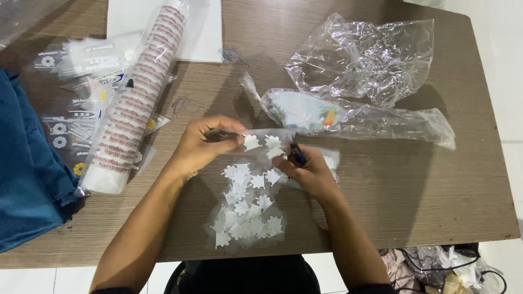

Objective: Using thread snips to precisely cut and separate small white labels from a plastic backing sheet on a work table.

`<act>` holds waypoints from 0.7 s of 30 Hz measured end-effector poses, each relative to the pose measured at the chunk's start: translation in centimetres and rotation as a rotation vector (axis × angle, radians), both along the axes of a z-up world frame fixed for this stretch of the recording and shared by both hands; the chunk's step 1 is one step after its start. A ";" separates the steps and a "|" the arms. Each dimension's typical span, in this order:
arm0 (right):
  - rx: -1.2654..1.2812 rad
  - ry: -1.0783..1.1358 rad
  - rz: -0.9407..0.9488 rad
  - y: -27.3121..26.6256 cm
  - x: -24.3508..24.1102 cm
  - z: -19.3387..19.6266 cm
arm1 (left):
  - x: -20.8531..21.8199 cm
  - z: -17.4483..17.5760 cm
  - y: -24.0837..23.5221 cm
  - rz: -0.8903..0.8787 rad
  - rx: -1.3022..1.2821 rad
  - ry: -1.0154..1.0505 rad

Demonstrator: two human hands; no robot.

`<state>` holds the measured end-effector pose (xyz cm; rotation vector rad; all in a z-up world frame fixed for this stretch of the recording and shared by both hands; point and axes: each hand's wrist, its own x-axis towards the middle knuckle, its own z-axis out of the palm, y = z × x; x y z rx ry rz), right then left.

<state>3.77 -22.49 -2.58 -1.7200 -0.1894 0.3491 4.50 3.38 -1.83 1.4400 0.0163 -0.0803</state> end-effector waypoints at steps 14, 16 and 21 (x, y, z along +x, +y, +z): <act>0.040 -0.153 -0.174 0.6 -0.1 -0.5 | -0.8 -0.6 -1.4 -0.076 0.060 -0.033; 0.037 -0.185 -0.202 1.2 -0.3 0.4 | -1.1 -0.3 -2.5 -0.123 0.044 -0.008; 0.047 -0.144 -0.254 0.8 -0.5 0.0 | -1.6 -2.4 -2.8 -0.133 0.072 0.058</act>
